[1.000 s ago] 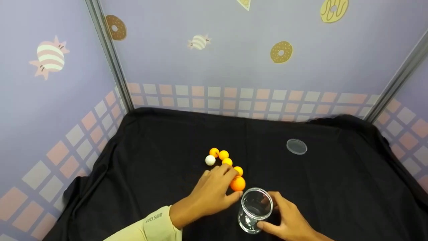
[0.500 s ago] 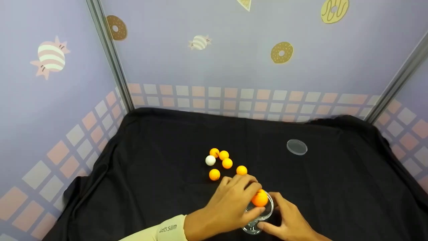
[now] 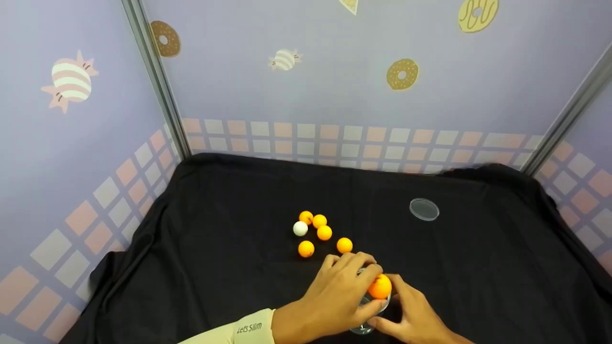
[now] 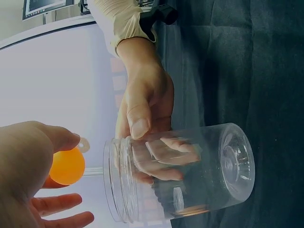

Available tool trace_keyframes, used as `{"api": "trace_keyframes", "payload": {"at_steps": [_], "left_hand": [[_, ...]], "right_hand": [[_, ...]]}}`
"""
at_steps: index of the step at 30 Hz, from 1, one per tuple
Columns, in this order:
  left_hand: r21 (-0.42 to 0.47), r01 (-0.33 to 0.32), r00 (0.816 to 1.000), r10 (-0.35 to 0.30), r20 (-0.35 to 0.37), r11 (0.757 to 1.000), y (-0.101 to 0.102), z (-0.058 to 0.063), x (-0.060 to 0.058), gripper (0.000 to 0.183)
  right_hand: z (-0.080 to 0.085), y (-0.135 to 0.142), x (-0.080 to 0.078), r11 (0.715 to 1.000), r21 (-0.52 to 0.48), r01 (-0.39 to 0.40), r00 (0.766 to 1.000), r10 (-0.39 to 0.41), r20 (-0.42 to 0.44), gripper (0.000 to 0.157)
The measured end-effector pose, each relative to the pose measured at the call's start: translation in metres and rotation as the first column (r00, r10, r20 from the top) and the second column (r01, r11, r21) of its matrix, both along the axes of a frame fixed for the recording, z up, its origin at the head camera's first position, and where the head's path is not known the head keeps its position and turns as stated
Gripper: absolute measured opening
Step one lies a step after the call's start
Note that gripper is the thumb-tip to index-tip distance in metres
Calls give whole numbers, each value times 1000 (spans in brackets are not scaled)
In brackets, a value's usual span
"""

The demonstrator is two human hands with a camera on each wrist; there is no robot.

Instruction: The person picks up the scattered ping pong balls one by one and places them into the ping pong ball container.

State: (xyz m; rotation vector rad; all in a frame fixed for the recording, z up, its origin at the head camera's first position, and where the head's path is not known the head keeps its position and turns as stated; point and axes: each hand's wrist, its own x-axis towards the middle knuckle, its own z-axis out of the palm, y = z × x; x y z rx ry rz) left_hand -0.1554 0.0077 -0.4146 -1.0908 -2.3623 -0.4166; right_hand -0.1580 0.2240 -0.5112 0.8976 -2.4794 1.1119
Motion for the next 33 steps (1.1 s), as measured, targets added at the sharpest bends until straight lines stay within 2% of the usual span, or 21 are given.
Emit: {"api": "trace_keyframes", "payload": {"at_steps": [8, 13, 22, 28, 33], "left_hand": [[1, -23, 1000, 23, -8, 1000, -2, 0, 0, 45], [4, -32, 999, 32, -28, 999, -2, 0, 0, 43], [23, -36, 999, 36, -24, 999, -5, -3, -3, 42], [51, -86, 996, 87, -20, 995, -11, -5, -14, 40], [120, -142, 990, 142, 11, 983, -18, -6, -32, 37]], "right_hand": [[1, -1, -1, 1000, -9, -16, 1000, 15, -17, 67], [1, -1, -1, 1000, -13, -18, 999, 18, -33, 68], [-1, 0, -1, 1000, -3, -5, 999, 5, -49, 69], [-2, 0, -2, 1000, 10, 9, 997, -8, -75, 72], [-3, 1, -2, 1000, -1, 7, 997, -7, -74, 70]]}}
